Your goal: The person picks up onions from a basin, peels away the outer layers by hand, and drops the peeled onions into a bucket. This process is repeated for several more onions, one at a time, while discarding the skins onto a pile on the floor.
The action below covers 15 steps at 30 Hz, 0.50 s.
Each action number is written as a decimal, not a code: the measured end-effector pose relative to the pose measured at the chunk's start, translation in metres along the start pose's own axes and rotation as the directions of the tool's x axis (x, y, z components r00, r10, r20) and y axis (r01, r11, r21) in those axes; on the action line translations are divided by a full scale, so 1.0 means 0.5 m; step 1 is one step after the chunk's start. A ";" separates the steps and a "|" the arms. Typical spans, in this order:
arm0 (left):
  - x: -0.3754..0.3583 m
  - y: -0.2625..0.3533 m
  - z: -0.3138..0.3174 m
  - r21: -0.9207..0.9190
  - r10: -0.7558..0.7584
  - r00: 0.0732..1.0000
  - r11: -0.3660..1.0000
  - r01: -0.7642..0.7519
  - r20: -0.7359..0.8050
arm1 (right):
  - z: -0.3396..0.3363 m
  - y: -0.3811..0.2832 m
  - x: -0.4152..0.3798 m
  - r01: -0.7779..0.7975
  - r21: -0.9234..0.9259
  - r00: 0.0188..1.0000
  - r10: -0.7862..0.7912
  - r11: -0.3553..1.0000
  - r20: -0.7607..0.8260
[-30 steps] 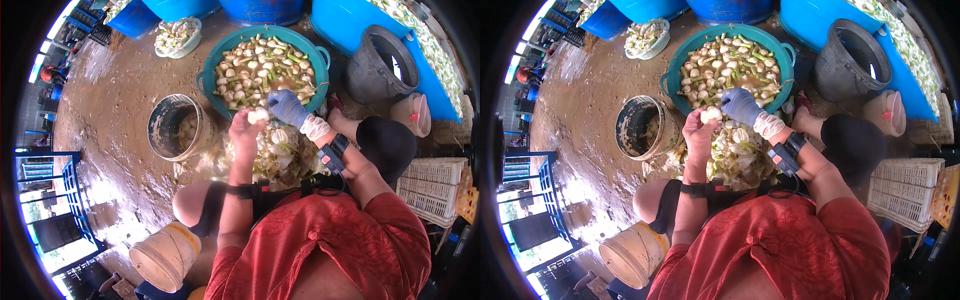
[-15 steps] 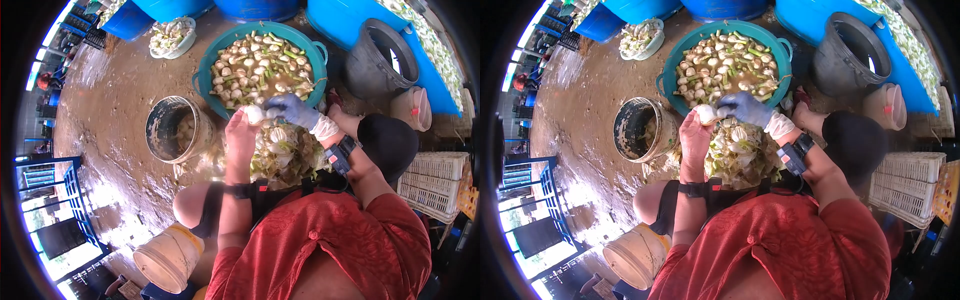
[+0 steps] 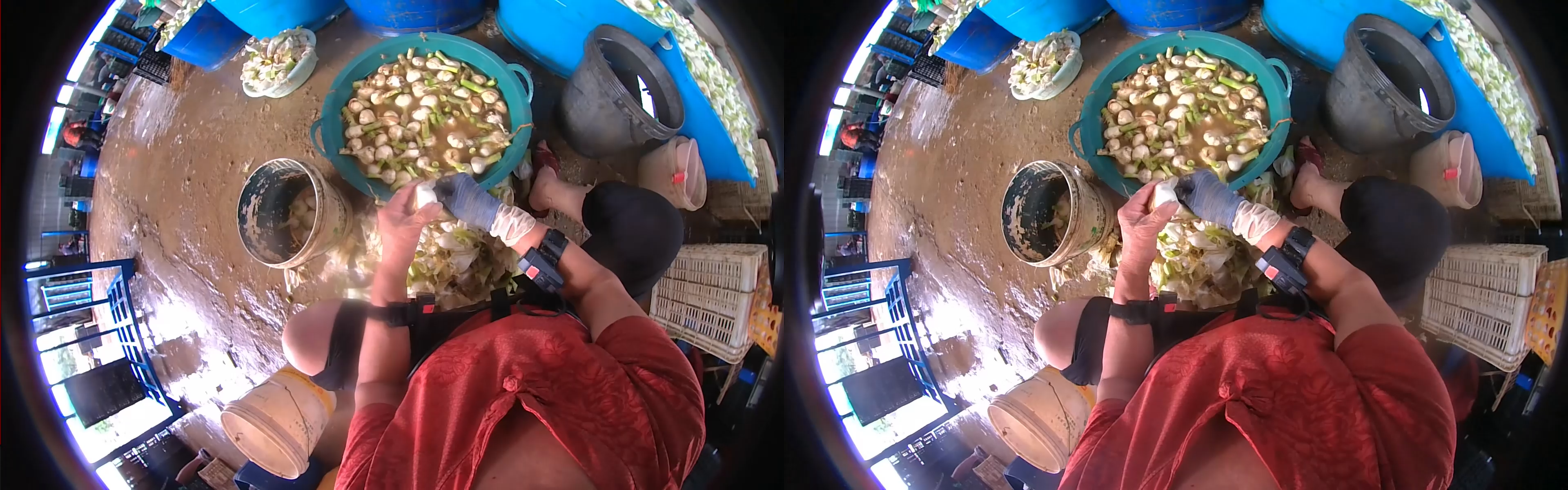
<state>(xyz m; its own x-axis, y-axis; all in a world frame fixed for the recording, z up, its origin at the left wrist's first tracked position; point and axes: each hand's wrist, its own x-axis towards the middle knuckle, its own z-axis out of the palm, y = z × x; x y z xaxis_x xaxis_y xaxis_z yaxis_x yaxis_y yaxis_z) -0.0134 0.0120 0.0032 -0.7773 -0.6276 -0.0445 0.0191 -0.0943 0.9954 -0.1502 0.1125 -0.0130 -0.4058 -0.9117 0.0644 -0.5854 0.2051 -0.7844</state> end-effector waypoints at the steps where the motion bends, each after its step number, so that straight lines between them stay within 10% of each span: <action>1: -0.002 0.008 -0.002 -0.102 -0.095 0.995 0.990 0.097 0.020 | 0.003 0.007 -0.002 0.040 -0.019 0.998 -0.039 0.999 0.041; 4: 0.011 -0.030 -0.012 -0.247 -0.107 0.994 0.962 0.113 0.035 | -0.008 -0.003 -0.015 -0.292 0.407 0.957 0.262 0.865 0.127; 6: 0.023 -0.070 -0.031 0.022 0.021 0.997 0.999 -0.023 0.076 | -0.003 0.020 -0.010 -0.156 0.320 0.987 0.138 0.934 0.077; 8: 0.005 -0.007 0.001 -0.039 -0.177 0.984 0.983 0.177 0.000 | -0.002 0.028 -0.007 0.383 -0.205 0.905 -0.411 0.901 -0.113; 9: 0.000 0.017 0.012 -0.112 -0.371 0.927 0.925 0.362 -0.062 | -0.033 -0.034 -0.009 -0.042 0.281 0.999 0.032 0.959 0.041; 10: -0.001 0.008 0.007 -0.112 -0.370 0.927 0.925 0.362 -0.062 | -0.023 -0.022 -0.008 -0.042 0.281 0.999 0.031 0.959 0.041; 13: -0.002 -0.018 -0.006 -0.159 -0.347 0.935 0.922 0.354 0.067 | -0.020 -0.013 -0.005 0.462 -0.173 0.874 -0.480 0.870 -0.080; 15: 0.004 -0.020 0.003 -0.300 -0.275 0.957 0.909 0.290 0.092 | -0.038 -0.028 -0.009 0.419 -0.097 0.895 -0.429 0.903 -0.119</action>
<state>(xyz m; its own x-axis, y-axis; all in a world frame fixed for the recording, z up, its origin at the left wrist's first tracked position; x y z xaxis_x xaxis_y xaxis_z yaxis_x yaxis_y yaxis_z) -0.0162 0.0127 -0.0067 -0.8068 -0.5039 -0.3086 -0.0192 -0.4997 0.8660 -0.1534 0.1203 0.0093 -0.1959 -0.8620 0.4675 -0.7665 -0.1628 -0.6212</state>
